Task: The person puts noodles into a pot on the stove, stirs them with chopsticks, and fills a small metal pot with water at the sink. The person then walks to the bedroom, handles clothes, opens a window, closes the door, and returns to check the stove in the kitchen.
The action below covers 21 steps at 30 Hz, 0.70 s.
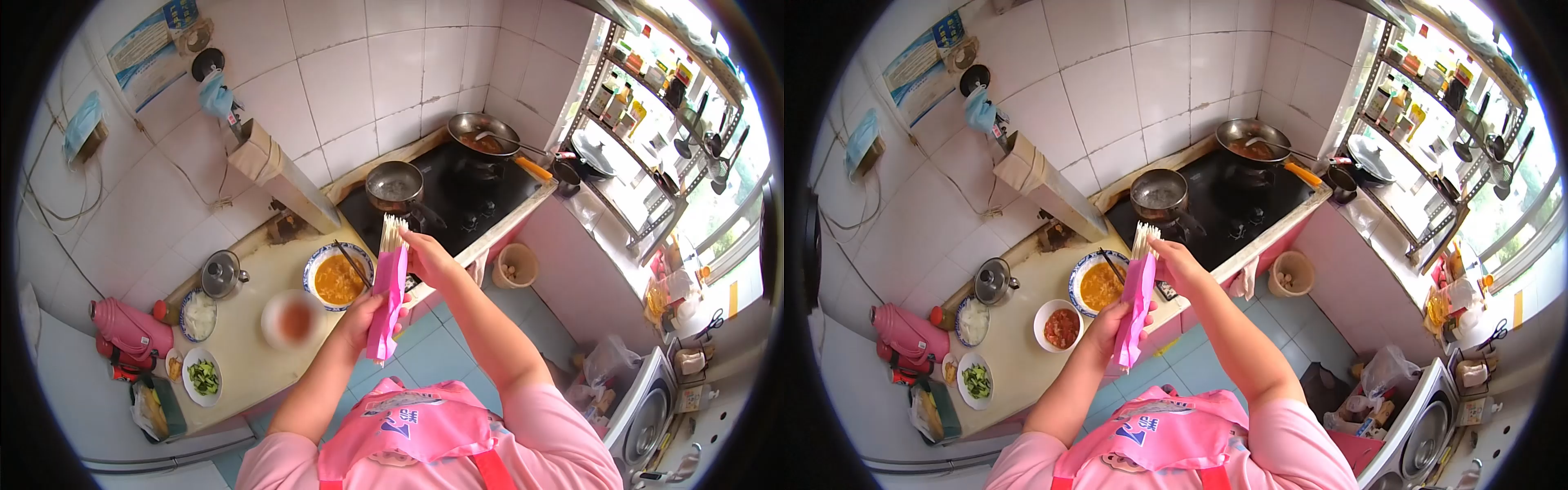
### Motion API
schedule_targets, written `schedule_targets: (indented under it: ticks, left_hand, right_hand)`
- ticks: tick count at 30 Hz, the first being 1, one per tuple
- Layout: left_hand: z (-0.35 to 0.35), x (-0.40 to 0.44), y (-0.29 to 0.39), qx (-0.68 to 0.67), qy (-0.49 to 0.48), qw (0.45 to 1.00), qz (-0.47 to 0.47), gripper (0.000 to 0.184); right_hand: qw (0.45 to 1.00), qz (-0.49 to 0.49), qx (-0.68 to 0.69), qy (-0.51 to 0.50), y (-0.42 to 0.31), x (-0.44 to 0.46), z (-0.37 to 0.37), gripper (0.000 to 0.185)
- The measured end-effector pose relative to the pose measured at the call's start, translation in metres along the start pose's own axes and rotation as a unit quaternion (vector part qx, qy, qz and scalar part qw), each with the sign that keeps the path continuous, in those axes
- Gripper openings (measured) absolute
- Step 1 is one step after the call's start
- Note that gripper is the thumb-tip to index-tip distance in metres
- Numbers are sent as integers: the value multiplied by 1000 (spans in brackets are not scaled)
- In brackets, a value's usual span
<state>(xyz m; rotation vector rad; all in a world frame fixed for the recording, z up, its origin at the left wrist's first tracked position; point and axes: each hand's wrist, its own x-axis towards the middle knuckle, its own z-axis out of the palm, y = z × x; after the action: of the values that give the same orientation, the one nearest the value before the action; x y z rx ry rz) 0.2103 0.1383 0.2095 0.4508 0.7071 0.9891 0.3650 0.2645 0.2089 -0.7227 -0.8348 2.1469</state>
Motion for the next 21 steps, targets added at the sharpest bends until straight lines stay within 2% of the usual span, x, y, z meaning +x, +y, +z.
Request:
schedule_targets:
  ticks: [2, 3, 6, 7, 11, 12, 17, 21]
  left_hand:
    - [0, 19, 8, 36, 28, 999, 3, 38]
    - [-4, 31, 11, 38, 26, 999, 2, 38]
    - [-5, 63, 18, -21, 24, 999, -28, 42]
    - [2, 71, 23, -23, 9, 1000, -13, 44]
    - [8, 130, 26, 27, 76, 997, 14, 46]
    - [8, 141, 25, 2, 64, 998, 25, 43]
    - [34, 196, 26, -41, 95, 991, 86, 42]
    - [48, 238, 26, -67, 112, 984, 120, 41]
  right_hand:
    - [994, 1, -91, 52, -15, 20, 2, 35]
    - [993, 5, -93, 78, -22, 29, 3, 27]
    - [988, -3, -136, 71, -32, 61, -8, 19]
    - [984, 3, -163, 67, -38, 69, -13, 17]
    - [973, -1, -229, 33, -62, 112, -39, 18]
    - [966, -4, -256, 43, -66, 126, -48, 17]
    - [967, 36, -251, 1, -100, 175, -88, 15]
    - [969, 33, -242, -27, -120, 208, -112, 14]
